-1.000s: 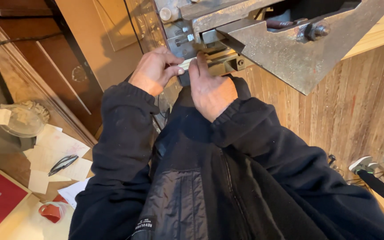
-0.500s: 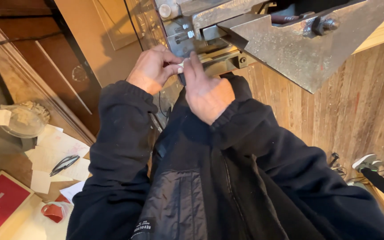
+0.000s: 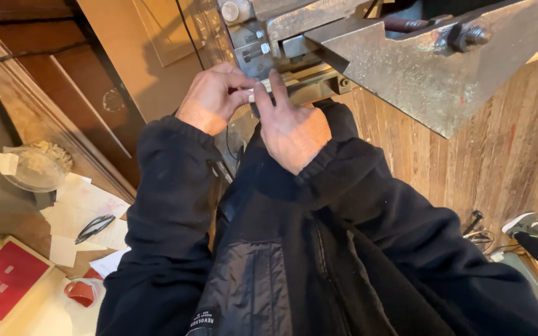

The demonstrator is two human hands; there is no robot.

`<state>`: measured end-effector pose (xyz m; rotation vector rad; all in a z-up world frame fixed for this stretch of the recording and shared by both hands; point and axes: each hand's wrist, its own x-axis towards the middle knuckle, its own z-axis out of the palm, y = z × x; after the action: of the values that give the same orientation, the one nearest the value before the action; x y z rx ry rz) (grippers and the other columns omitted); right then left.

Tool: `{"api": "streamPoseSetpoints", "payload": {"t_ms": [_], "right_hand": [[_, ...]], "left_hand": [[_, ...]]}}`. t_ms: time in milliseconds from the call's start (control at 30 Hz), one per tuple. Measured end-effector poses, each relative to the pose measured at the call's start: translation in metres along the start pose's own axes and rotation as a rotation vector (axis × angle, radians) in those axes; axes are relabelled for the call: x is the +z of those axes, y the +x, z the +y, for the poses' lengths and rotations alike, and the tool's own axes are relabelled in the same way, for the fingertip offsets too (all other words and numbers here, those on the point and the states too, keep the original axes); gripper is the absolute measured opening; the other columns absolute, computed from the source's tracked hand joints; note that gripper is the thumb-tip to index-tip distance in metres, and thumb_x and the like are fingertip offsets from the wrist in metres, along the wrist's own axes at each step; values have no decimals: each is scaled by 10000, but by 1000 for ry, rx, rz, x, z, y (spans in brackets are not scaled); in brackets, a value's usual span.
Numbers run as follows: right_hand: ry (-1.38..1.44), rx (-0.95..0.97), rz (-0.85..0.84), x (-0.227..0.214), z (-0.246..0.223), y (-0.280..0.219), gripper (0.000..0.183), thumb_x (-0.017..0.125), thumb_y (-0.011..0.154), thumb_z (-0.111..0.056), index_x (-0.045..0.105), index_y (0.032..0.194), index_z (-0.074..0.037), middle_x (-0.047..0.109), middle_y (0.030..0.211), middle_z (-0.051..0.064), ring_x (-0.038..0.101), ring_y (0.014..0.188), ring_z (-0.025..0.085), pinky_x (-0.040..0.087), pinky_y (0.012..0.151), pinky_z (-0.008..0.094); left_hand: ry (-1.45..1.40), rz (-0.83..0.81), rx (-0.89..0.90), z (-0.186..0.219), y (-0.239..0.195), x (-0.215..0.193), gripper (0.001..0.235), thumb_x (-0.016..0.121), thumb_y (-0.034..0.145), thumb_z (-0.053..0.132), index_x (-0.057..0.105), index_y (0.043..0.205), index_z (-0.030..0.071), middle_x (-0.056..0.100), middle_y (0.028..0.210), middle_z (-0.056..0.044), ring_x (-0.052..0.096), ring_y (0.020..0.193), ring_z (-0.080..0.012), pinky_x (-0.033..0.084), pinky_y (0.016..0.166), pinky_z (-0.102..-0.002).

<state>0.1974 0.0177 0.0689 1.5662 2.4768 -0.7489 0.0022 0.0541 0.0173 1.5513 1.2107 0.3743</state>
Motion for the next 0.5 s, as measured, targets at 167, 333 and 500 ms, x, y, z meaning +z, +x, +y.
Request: {"api": "streamPoseSetpoints", "payload": {"t_ms": [167,333,500], "right_hand": [[45,16,-4,1,3,1,637,670,859,-191,475,1453,-66,496,1463,307,699,597,324,565,539,444],[52,21,-6,-4,8,-2,619,680,854,-191,492,1442,-133,497,1472,298,694,593,347,562,516,442],[7,-69,0,7,20,-6,652,674,878,-131,465,1495,-146,485,1512,277,702,632,351,563,527,433]], "left_hand": [[-30,0,-30,1,0,0,240,789,877,108,766,1107,45,685,967,-135,674,894,-325,527,777,-400],[-48,2,-21,-3,0,3,248,790,872,93,759,1111,40,684,970,-135,671,907,-322,525,788,-394],[-9,11,-2,-10,0,5,226,781,895,132,780,1110,63,670,931,-149,662,917,-345,514,806,-430]]}}
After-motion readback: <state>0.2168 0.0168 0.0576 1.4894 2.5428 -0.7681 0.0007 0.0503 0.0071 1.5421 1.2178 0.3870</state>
